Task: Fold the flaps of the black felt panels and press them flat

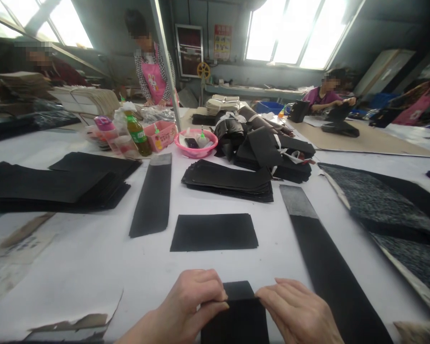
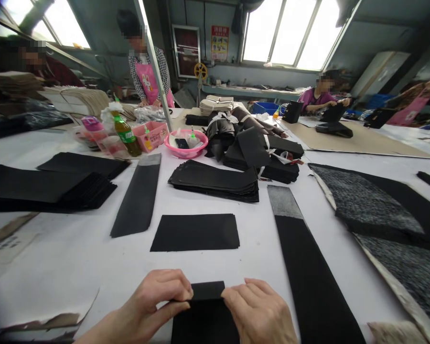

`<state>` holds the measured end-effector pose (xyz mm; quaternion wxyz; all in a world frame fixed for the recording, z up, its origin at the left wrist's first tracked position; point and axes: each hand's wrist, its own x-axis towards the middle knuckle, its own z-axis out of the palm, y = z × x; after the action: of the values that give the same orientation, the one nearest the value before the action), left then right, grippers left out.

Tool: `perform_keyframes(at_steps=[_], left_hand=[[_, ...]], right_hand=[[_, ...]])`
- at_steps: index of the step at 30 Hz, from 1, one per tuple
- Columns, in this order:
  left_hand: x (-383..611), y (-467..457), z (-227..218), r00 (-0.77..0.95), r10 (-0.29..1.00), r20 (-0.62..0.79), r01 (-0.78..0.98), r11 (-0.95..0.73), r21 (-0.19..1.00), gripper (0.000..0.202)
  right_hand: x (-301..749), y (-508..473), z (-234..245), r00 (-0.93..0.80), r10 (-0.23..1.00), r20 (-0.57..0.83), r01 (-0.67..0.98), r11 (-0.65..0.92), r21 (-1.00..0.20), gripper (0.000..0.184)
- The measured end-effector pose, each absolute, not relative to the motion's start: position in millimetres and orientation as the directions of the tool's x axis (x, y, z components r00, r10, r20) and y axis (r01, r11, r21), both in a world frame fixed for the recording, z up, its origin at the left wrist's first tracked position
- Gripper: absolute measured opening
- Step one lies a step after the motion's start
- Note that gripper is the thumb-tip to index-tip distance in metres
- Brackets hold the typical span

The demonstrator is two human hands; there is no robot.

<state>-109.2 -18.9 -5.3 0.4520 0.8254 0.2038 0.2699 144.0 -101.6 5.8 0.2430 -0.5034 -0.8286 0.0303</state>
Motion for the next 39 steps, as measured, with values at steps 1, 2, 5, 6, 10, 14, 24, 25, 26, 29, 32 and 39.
perform_keyframes(at_steps=[1,2,5,6,10,14,24,25,26,29,32,39], left_hand=[[-112,-18,-6,0.765,0.593,0.249,0.093,-0.485,0.870,0.018],[-116,-17,-6,0.745,0.626,0.230,0.105,-0.451,0.887,0.019],[-129,-14,-8,0.631,0.766,0.121,0.204,-0.314,0.927,0.021],[-132,-12,-9,0.604,0.792,0.087,0.234,-0.280,0.931,0.021],[-130,-10,-16,0.604,0.795,0.058,0.246,-0.256,0.935,0.026],[-122,-9,-20,0.600,0.796,0.073,0.247,-0.272,0.930,0.024],[-116,-13,-18,0.609,0.783,0.129,0.205,-0.313,0.928,0.018],[-116,-13,-18,0.611,0.782,0.126,0.210,-0.313,0.926,0.016],[-115,-13,-18,0.613,0.781,0.122,0.216,-0.314,0.924,0.013],[-114,-14,-19,0.607,0.785,0.122,0.241,-0.328,0.913,0.007],[-111,-15,-20,0.584,0.799,0.144,0.260,-0.352,0.899,0.005],[-113,-14,-12,0.620,0.758,0.202,0.257,-0.439,0.861,0.008]], right_hand=[[154,-104,4,-0.370,0.850,0.375,0.838,0.480,-0.260,0.027],[166,-107,0,-0.352,0.854,0.382,0.868,0.451,-0.208,0.028],[203,-111,-13,-0.189,0.870,0.455,0.978,0.208,0.007,0.029],[211,-111,-16,-0.141,0.875,0.464,0.989,0.148,0.023,0.028],[193,-101,-10,-0.109,0.851,0.514,0.938,0.260,-0.230,0.022],[144,-80,7,-0.161,0.845,0.510,0.871,0.365,-0.328,0.022],[87,-58,7,-0.324,0.852,0.412,0.723,0.504,-0.473,0.018],[86,-57,5,-0.327,0.857,0.398,0.722,0.498,-0.479,0.019],[85,-58,4,-0.328,0.861,0.388,0.723,0.493,-0.483,0.019],[85,-58,1,-0.327,0.866,0.379,0.725,0.487,-0.488,0.017],[83,-58,1,-0.326,0.859,0.396,0.719,0.497,-0.485,0.016],[82,-60,11,-0.380,0.835,0.397,0.709,0.539,-0.455,0.018]])
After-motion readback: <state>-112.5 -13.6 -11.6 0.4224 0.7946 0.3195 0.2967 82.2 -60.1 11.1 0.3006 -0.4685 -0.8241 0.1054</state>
